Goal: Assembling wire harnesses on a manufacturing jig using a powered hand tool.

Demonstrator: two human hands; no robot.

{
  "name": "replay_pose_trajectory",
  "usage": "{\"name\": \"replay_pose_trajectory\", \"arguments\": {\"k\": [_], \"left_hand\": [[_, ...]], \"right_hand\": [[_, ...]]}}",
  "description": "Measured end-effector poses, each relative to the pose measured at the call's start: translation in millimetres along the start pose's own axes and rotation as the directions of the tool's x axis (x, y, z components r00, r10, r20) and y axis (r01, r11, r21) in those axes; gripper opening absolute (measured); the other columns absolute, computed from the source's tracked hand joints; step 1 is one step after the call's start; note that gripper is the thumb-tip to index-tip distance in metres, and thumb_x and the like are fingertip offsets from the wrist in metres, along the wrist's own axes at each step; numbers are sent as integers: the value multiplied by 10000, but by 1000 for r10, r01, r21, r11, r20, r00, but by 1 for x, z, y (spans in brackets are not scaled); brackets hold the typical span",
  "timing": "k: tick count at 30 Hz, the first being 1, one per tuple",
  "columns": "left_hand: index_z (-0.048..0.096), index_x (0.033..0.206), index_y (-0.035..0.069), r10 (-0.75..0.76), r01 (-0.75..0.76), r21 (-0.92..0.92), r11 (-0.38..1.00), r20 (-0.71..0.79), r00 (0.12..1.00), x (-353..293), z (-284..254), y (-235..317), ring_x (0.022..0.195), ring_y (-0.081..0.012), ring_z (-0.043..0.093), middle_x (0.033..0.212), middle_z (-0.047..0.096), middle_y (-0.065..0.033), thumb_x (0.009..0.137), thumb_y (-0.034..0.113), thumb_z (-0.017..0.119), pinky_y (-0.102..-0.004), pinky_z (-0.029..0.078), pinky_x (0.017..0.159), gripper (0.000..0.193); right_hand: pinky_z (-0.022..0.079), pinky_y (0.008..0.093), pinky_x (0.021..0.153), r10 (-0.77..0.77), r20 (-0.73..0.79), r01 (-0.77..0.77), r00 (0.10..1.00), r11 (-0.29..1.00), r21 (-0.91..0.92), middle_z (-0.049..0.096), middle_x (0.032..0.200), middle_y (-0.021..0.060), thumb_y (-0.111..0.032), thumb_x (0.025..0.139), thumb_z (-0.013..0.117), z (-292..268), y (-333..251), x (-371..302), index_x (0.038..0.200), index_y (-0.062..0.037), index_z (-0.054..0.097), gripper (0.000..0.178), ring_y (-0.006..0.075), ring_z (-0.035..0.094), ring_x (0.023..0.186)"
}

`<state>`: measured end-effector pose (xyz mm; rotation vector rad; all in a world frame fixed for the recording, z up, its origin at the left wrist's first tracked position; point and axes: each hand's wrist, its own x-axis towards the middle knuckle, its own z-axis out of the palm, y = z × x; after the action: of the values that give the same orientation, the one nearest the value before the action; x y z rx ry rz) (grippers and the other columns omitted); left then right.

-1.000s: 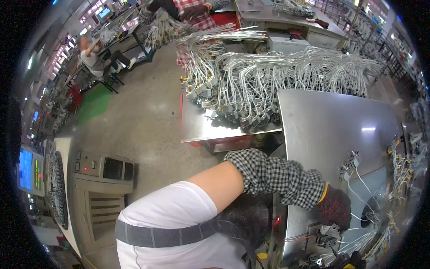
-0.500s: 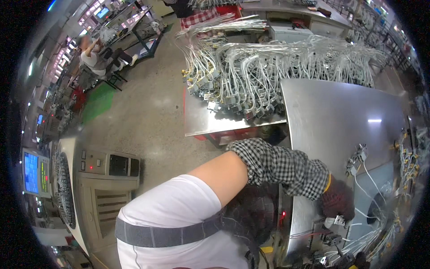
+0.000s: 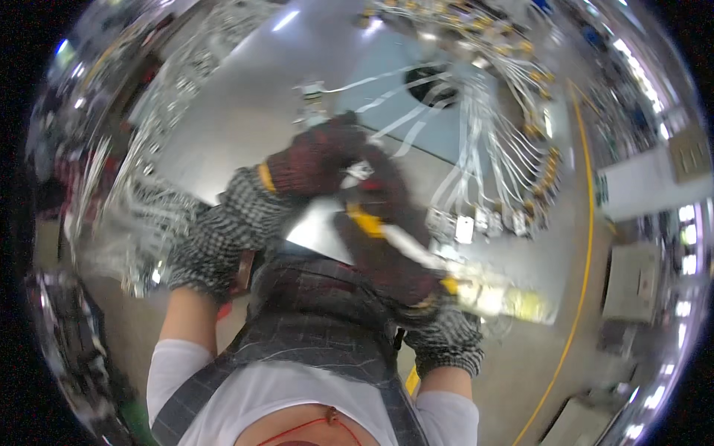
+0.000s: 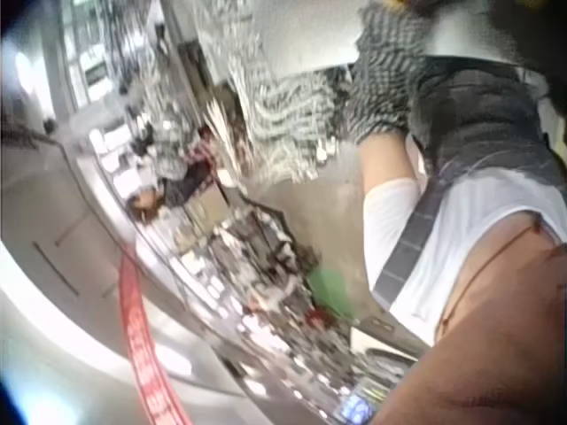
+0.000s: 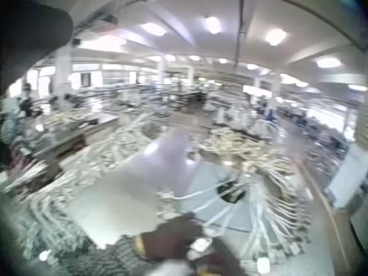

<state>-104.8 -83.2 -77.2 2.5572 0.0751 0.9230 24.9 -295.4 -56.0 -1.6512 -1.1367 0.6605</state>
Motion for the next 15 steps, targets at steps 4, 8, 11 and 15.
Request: {"name": "replay_pose_trajectory", "arguments": {"k": [4, 8, 11, 15], "left_hand": [[657, 1178, 99, -193, 217, -182, 959, 142, 971, -4, -14, 8, 986, -295, 604, 1036, 658, -87, 644, 238, 871, -418, 513, 861, 591], [639, 1202, 71, -107, 158, -278, 947, 192, 976, -1, -24, 4, 980, -255, 643, 1072, 664, -106, 706, 255, 862, -369, 523, 844, 574], [583, 1250, 21, -225, 375, -469, 799, 344, 911, -10, -26, -5, 1011, -183, 660, 1146, 647, -105, 776, 290, 842, -337, 535, 844, 604], [566, 1261, 13, -141, 291, -563, 773, 294, 945, 1, -15, 11, 979, -163, 660, 1133, 649, -94, 797, 242, 824, -317, 536, 831, 578]], "right_hand": [[509, 306, 882, -226, 25, 223, 974, 925, -309, 596, 1339, 117, -46, 824, 728, -12, -19, 1, 1488, -111, 412, 738, 176, 624, 1036], [495, 250, 656, -318, -257, 178, 913, 875, -450, 597, 1009, 34, -26, 856, 661, -72, 23, -7, 1479, -67, 419, 670, 100, 569, 759], [533, 308, 750, -34, -380, -138, 924, 899, -415, 637, 1123, 98, -99, 844, 716, -119, 23, 5, 1467, -171, 438, 686, 196, 657, 868], [507, 310, 545, -106, -512, -140, 853, 897, -420, 632, 1127, 123, -167, 884, 661, -185, 43, 15, 1505, -153, 353, 694, 164, 601, 612]]}}
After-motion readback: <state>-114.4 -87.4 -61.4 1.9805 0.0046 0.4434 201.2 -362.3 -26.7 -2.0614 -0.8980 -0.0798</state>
